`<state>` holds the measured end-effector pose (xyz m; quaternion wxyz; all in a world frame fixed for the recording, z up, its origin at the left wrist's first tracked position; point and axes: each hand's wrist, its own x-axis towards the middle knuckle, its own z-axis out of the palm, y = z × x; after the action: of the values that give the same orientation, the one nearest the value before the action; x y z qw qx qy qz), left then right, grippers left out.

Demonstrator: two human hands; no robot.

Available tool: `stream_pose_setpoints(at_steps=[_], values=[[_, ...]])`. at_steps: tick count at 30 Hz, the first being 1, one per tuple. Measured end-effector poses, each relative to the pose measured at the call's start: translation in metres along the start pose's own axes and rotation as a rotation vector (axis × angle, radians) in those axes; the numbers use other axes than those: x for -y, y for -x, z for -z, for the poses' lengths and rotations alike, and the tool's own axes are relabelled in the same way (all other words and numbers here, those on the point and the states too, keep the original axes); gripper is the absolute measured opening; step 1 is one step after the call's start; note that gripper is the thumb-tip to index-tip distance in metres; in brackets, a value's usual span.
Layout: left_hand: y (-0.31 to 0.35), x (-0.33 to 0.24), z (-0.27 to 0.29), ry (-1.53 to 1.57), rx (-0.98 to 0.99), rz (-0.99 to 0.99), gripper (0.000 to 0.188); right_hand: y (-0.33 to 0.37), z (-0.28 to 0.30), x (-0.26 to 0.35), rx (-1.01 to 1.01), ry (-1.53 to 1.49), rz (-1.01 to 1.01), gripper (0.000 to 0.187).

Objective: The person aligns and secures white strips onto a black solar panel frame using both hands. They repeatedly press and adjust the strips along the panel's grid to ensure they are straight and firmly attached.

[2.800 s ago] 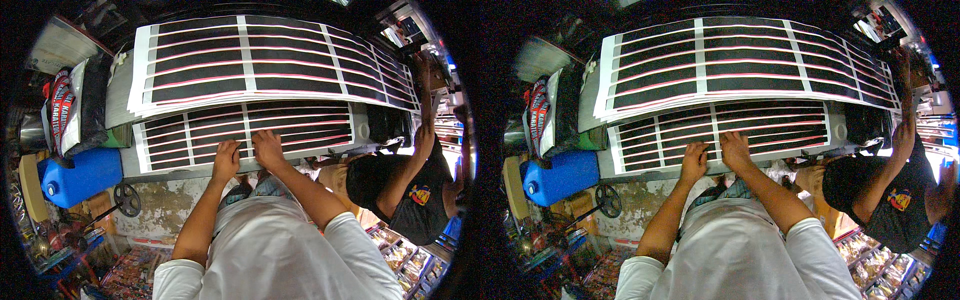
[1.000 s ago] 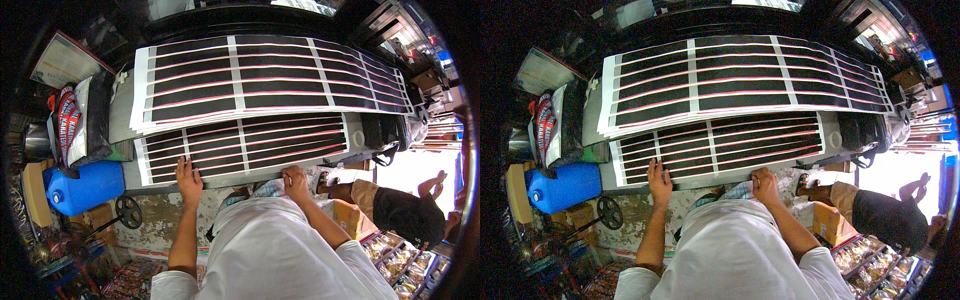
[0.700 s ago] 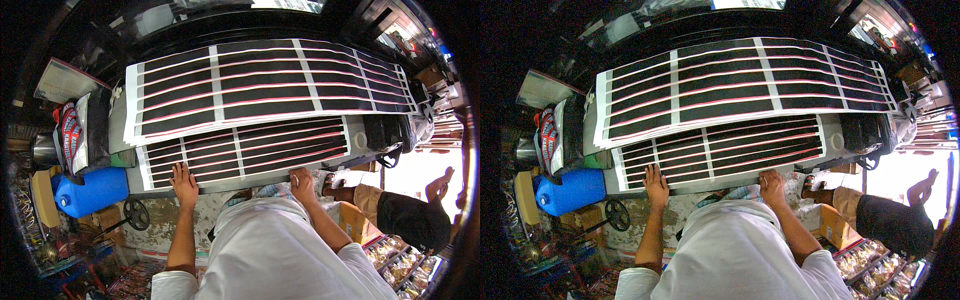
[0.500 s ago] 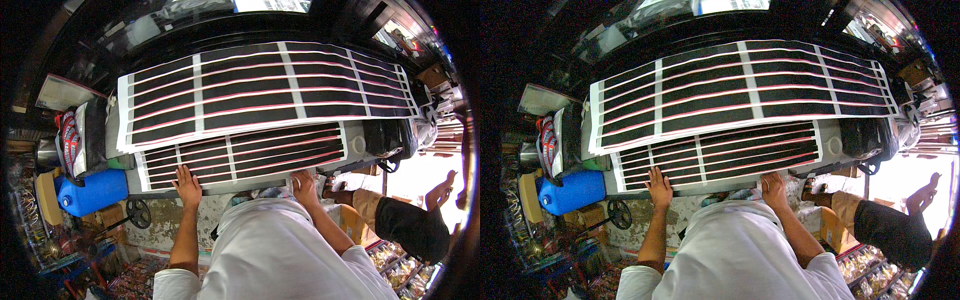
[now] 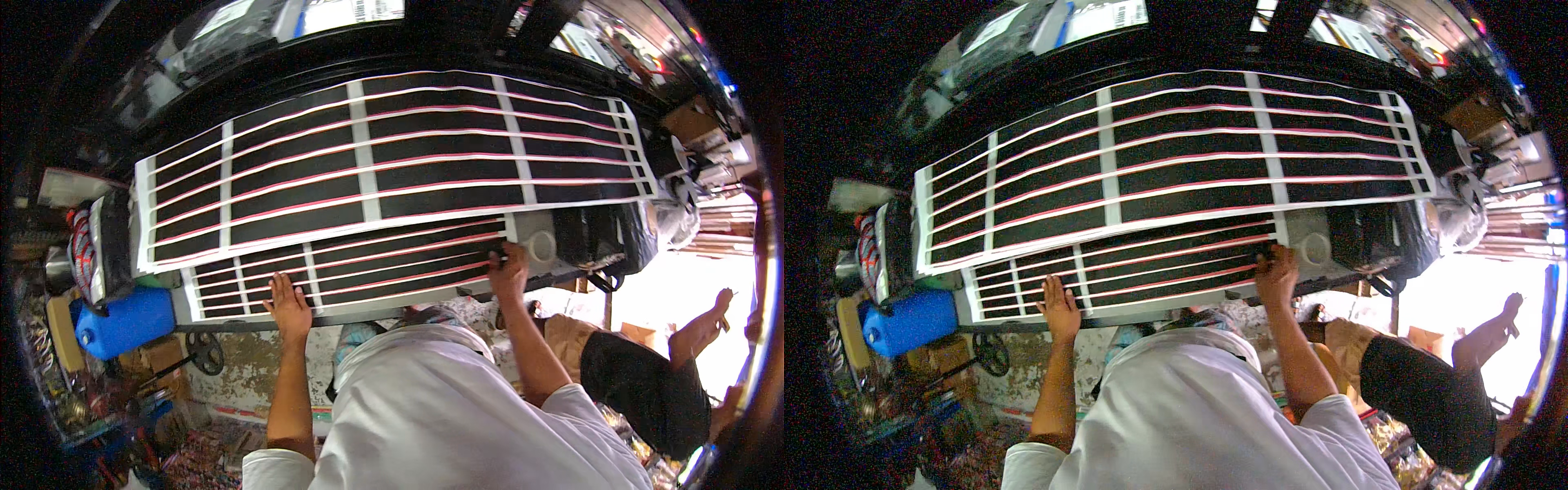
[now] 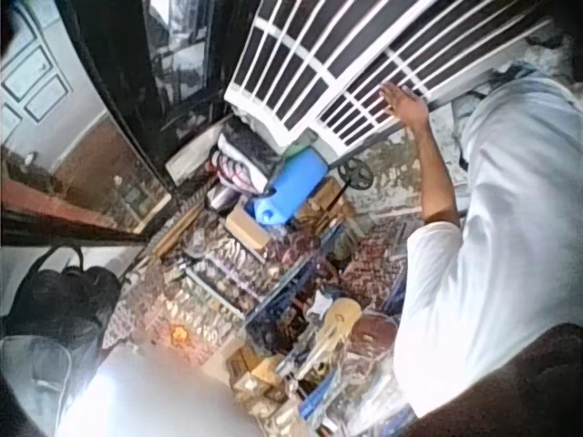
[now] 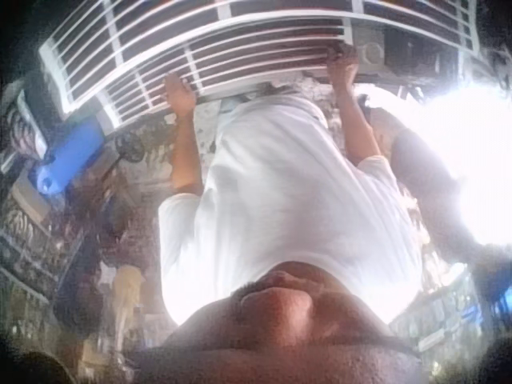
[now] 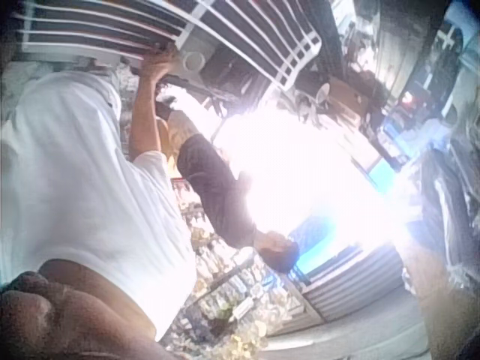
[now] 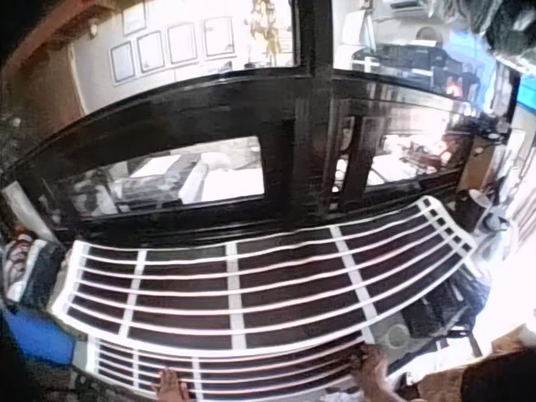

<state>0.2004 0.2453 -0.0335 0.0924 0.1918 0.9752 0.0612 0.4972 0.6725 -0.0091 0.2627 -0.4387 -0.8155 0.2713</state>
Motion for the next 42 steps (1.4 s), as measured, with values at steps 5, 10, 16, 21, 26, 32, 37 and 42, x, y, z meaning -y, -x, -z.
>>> stream_pose_setpoints(at_steps=[5, 10, 16, 21, 26, 32, 37, 42], values=[[-0.027, 0.031, 0.015, 0.080, -0.148, 0.113, 0.063, -0.031, -0.004, -0.023, 0.051, 0.324, 0.100, 0.045], [-0.043, 0.129, 0.012, 0.173, -0.214, 0.188, 0.058, -0.046, -0.002, 0.002, 0.148, 0.318, 0.206, 0.038], [-0.050, 0.141, 0.004, 0.185, -0.072, 0.105, 0.058, -0.048, -0.010, -0.012, 0.238, 0.334, 0.381, 0.031], [-0.048, 0.144, -0.002, 0.184, -0.036, 0.177, 0.061, -0.045, -0.012, 0.004, 0.283, 0.316, 0.372, 0.027], [-0.051, 0.129, 0.005, 0.192, 0.024, 0.219, 0.064, -0.044, -0.012, -0.007, 0.379, 0.315, 0.293, 0.023], [-0.043, 0.138, 0.001, 0.304, -0.054, 0.170, 0.069, -0.050, -0.020, -0.018, 0.384, 0.307, 0.250, 0.012], [-0.045, 0.132, 0.010, 0.231, -0.006, 0.177, 0.068, -0.057, -0.033, -0.044, 0.433, 0.391, 0.174, 0.008], [-0.043, 0.125, 0.013, 0.224, -0.001, 0.193, 0.068, -0.068, -0.053, -0.076, 0.431, 0.488, 0.161, 0.016]])
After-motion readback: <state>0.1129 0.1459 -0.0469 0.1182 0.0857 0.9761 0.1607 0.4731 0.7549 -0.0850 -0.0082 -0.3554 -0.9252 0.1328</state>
